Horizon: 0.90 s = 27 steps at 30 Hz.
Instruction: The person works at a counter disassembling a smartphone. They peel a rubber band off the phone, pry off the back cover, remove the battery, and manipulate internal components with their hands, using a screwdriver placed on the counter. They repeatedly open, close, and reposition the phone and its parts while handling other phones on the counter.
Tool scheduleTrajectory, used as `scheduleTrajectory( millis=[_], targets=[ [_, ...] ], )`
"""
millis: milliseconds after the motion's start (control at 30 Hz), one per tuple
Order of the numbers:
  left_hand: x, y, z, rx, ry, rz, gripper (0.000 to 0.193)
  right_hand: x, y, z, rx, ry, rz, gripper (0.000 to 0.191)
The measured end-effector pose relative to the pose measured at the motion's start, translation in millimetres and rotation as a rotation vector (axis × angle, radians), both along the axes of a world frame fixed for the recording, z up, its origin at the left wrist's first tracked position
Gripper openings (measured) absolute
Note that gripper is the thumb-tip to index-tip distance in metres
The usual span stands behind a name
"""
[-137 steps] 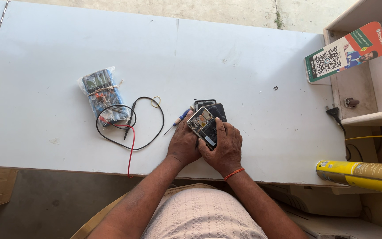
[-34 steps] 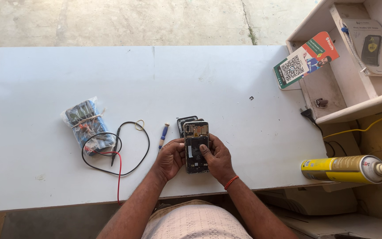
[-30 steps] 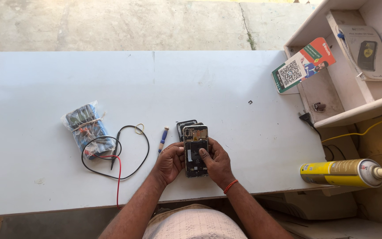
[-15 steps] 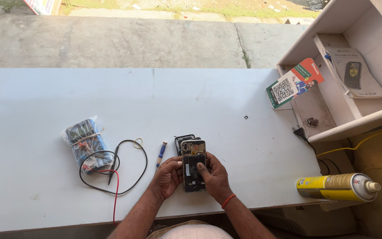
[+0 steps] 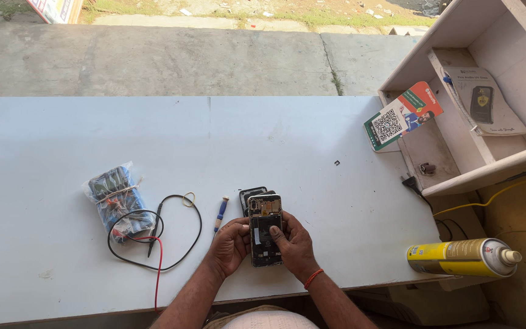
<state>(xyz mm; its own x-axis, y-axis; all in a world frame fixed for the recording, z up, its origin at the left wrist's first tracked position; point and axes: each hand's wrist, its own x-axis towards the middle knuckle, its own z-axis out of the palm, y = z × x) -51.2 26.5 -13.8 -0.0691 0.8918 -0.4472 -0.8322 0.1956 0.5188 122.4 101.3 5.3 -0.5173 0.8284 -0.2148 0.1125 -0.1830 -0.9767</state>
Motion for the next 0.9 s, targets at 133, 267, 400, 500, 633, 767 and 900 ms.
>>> scheduleTrajectory(
  millis=[133, 267, 400, 500, 633, 767, 900],
  targets=[
    [0.0, -0.1, -0.2, 0.001, -0.008, -0.002, 0.039, 0.4, -0.5, 0.0, 0.007, 0.005, 0.003, 0.047],
    [-0.1, -0.7, -0.7, -0.011, -0.003, 0.012, 0.038, 0.6, -0.6, 1.0, 0.012, -0.029, -0.001, 0.047],
    [-0.2, -0.5, -0.1, -0.023, 0.002, 0.021, 0.037, 0.6, -0.7, 1.8, 0.014, -0.033, 0.001, 0.046],
    [-0.5, -0.3, 0.2, -0.003, -0.002, 0.005, 0.038, 0.4, -0.8, 1.5, 0.012, -0.021, 0.002, 0.046],
    [-0.4, -0.4, 0.1, -0.017, 0.003, 0.013, 0.038, 0.0, -0.6, 0.6, 0.015, -0.013, -0.001, 0.047],
    [-0.2, -0.3, -0.8, -0.032, 0.004, 0.024, 0.037, -0.3, -0.5, 0.9, 0.018, -0.013, 0.002, 0.046],
    [-0.1, -0.1, -1.7, -0.037, 0.004, 0.035, 0.034, 0.0, -1.2, 1.7, 0.020, -0.028, 0.003, 0.045]
  ],
)
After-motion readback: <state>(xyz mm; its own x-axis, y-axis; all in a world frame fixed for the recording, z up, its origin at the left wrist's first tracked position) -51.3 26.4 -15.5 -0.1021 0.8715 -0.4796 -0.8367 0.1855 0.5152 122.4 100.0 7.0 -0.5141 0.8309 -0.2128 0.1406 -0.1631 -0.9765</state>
